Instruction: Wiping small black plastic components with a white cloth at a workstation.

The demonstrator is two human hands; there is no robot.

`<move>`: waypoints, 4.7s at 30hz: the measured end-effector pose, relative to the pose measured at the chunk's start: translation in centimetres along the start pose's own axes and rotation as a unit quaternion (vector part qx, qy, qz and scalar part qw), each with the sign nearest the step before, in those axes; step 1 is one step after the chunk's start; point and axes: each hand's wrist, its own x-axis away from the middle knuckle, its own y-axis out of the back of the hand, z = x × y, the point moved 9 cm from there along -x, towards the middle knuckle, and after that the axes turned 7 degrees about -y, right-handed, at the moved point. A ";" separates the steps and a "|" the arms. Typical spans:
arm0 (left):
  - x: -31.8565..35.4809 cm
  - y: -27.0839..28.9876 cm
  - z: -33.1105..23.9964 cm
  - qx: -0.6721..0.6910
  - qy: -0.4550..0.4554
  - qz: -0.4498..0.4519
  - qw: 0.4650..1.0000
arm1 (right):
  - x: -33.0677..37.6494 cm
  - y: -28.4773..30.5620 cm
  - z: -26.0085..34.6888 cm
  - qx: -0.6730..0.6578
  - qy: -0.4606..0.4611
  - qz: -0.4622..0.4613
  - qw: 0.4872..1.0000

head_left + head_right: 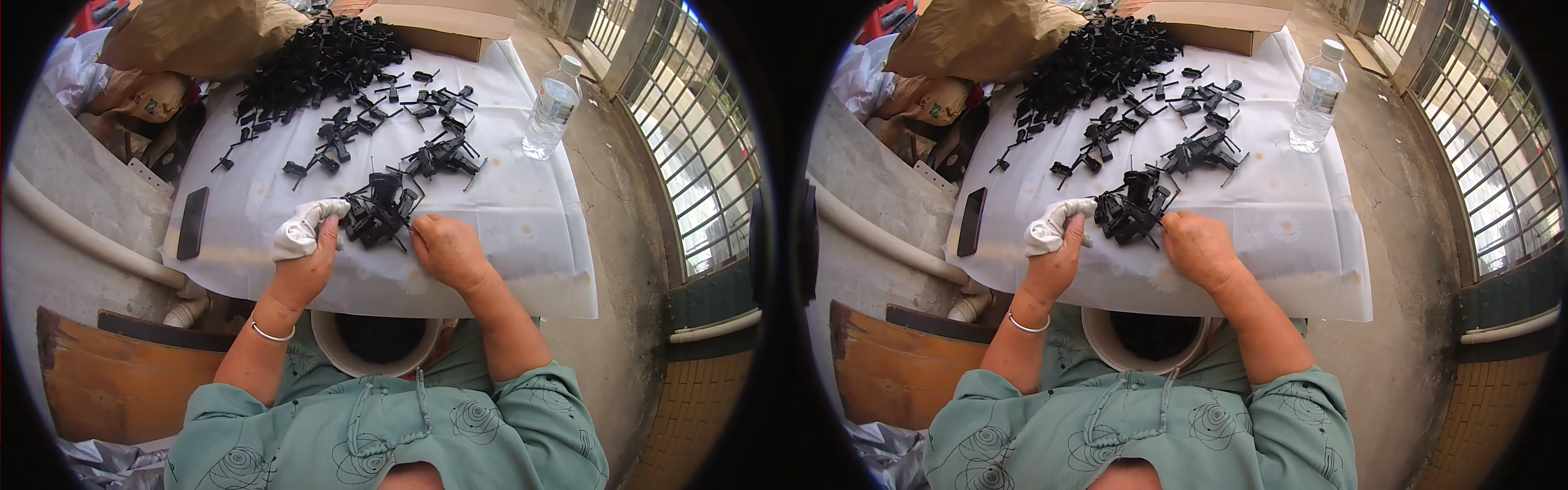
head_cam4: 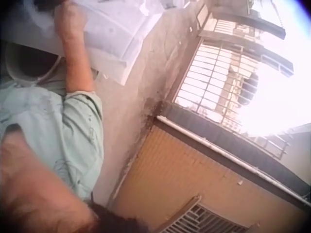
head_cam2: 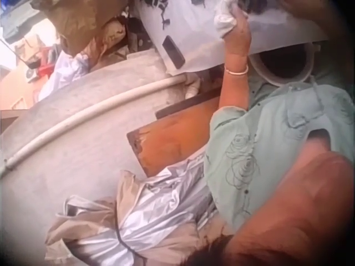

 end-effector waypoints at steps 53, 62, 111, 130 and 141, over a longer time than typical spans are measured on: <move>3.6 -4.3 0.0 0.184 0.151 0.130 0.962 | 0.5 0.9 4.2 -0.317 0.071 0.009 0.946; 4.2 -4.3 -0.2 0.171 0.150 0.125 0.966 | 0.8 -1.1 5.4 -0.355 0.031 0.124 0.926; 4.6 -3.9 -0.5 0.133 0.104 0.069 0.983 | 1.2 -2.0 4.7 -0.371 -0.021 0.104 0.923; 4.9 -3.5 0.8 0.250 0.185 0.086 0.947 | 0.7 0.1 4.7 -0.290 0.071 0.054 0.953; 4.6 -3.8 0.0 0.176 0.116 0.091 0.973 | 1.0 -0.8 6.2 -0.369 0.039 0.144 0.917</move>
